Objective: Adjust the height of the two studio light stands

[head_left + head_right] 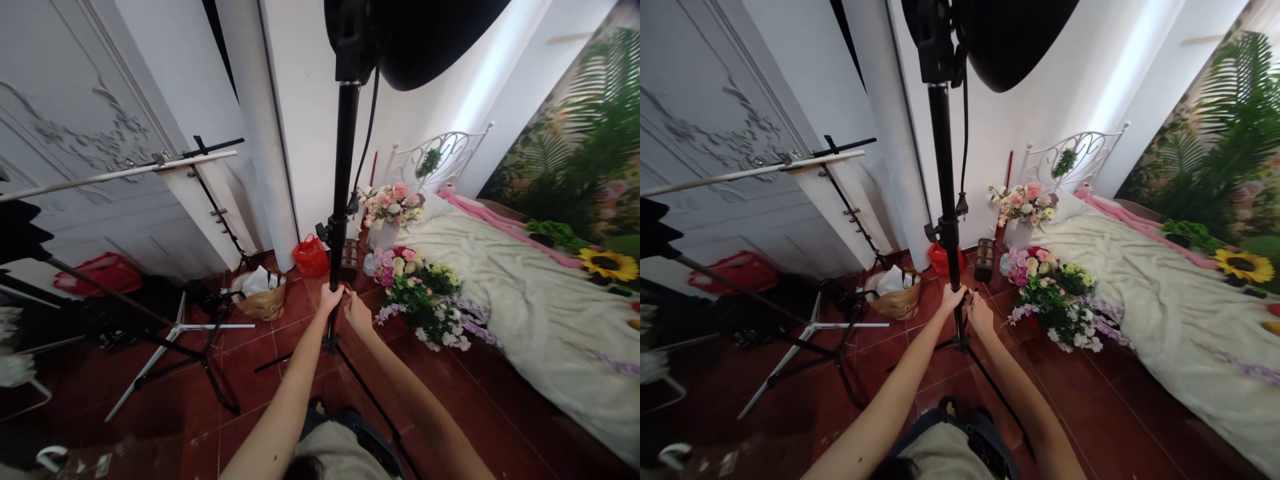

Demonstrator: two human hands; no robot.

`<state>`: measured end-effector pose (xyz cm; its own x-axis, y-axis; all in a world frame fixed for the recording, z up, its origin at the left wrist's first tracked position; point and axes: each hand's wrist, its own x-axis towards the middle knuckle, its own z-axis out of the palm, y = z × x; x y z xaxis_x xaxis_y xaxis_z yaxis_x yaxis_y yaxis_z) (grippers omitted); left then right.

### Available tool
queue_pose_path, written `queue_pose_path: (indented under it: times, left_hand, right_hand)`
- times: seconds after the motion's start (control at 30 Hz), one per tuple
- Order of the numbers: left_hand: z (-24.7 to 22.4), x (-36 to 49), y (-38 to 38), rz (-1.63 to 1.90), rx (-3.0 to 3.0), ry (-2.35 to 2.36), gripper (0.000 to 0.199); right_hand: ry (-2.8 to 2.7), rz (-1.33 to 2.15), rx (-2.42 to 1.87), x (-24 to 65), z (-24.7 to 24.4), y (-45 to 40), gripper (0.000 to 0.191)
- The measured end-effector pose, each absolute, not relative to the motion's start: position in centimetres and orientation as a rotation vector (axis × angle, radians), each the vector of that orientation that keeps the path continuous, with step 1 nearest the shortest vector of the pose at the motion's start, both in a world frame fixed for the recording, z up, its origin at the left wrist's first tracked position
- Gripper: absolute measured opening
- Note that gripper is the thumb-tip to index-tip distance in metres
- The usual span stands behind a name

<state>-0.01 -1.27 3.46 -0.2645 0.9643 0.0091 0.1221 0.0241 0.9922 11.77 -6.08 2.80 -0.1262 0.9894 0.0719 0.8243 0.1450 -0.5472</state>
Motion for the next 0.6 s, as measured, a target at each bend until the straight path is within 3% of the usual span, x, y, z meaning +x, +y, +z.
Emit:
queue_pose_path:
  times: [0.33, 0.5, 0.6]
  left_hand:
    - [3.8, 0.3, -1.4, 1.347, 1.105, 1.499, 0.014]
    - [4.0, 0.3, -1.5, 1.374, 1.118, 1.493, 0.012]
    - [4.0, 0.2, -1.5, 1.366, 1.121, 1.498, 0.012]
  right_hand:
    - [-2.022, 0.402, -1.774, 11.1, 2.6, -6.3, 0.042]
    - [-1.904, 0.547, -1.746, 11.3, 3.2, -5.2, 0.033]
    - [-1.924, 0.661, -1.798, 11.7, 4.3, -2.8, 0.048]
